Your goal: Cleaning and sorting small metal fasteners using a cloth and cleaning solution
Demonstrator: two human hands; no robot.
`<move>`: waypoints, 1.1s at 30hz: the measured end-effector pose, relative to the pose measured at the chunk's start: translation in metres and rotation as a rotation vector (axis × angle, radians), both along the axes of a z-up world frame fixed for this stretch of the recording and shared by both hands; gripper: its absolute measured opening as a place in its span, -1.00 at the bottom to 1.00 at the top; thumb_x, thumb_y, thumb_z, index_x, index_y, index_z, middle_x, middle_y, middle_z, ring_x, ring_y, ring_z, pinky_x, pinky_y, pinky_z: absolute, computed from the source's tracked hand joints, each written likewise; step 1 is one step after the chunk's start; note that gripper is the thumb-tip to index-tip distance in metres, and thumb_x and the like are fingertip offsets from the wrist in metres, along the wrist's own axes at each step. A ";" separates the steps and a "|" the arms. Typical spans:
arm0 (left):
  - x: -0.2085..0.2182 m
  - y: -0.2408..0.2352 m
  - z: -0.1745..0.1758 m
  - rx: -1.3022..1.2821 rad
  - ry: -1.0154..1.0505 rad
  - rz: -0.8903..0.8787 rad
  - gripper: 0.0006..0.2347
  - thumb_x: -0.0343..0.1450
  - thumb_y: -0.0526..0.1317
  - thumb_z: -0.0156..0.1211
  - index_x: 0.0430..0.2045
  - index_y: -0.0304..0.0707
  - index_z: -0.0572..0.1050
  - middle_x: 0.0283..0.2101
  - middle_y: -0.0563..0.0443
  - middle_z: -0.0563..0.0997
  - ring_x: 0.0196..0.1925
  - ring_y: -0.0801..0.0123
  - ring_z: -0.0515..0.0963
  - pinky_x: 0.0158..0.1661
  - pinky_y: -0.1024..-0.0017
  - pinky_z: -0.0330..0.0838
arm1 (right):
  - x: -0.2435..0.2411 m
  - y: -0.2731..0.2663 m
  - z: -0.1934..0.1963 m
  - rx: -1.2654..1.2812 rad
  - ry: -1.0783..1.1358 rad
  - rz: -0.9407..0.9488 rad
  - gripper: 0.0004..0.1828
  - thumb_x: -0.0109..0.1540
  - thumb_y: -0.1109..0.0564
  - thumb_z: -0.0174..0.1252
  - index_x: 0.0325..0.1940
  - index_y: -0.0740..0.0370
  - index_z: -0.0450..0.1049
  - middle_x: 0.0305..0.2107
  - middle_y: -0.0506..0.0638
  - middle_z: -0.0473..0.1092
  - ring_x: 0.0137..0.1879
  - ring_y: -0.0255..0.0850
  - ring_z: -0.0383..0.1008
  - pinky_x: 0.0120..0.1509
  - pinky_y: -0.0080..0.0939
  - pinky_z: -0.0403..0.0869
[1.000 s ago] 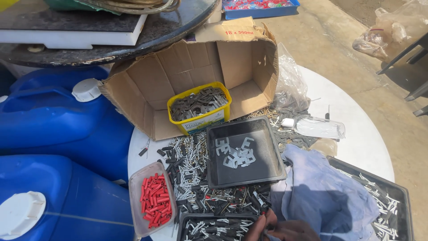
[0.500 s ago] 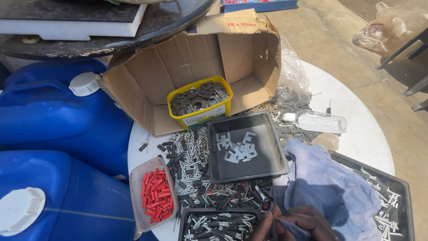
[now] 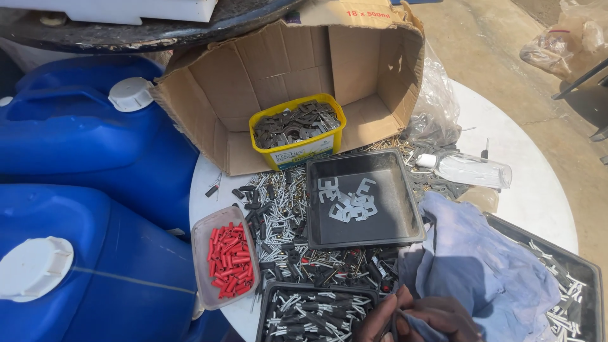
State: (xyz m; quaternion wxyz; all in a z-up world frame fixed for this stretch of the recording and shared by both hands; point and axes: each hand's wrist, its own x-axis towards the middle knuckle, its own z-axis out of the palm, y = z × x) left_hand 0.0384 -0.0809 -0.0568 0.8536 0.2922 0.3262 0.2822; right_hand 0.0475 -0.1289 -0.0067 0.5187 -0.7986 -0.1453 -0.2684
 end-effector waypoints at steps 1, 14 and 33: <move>-0.002 0.020 -0.016 -0.430 -0.048 -0.254 -0.69 0.29 -0.54 0.20 -0.15 -0.97 0.66 -0.09 -0.93 0.74 0.01 -0.39 0.73 0.09 -0.01 0.54 | 0.002 -0.009 -0.018 -0.152 -0.043 0.068 -0.85 0.08 -0.03 0.34 -0.29 -0.08 0.66 -0.31 -0.17 0.64 -0.17 -0.49 0.64 -0.03 -0.59 0.51; -0.025 0.035 0.023 0.264 -0.362 -0.405 -0.63 0.46 -0.05 0.15 -0.02 -0.43 0.48 0.09 -0.54 0.71 0.20 -0.11 0.72 0.15 0.25 0.61 | -0.003 0.030 0.023 0.015 -0.018 -0.187 -0.87 0.13 0.16 0.28 -0.54 0.05 0.55 -0.54 -0.06 0.52 -0.45 -0.43 0.47 -0.25 -0.52 0.37; -0.023 0.023 0.055 0.367 -0.072 -0.024 -0.64 0.38 -0.01 0.20 -0.23 -0.42 0.54 -0.31 -0.46 0.96 -0.28 0.06 0.99 -0.22 0.39 0.81 | 0.003 0.023 0.029 -0.002 -0.016 -0.031 -0.92 0.06 0.14 0.35 -0.40 0.01 0.57 -0.49 -0.11 0.50 -0.44 -0.48 0.47 -0.27 -0.56 0.35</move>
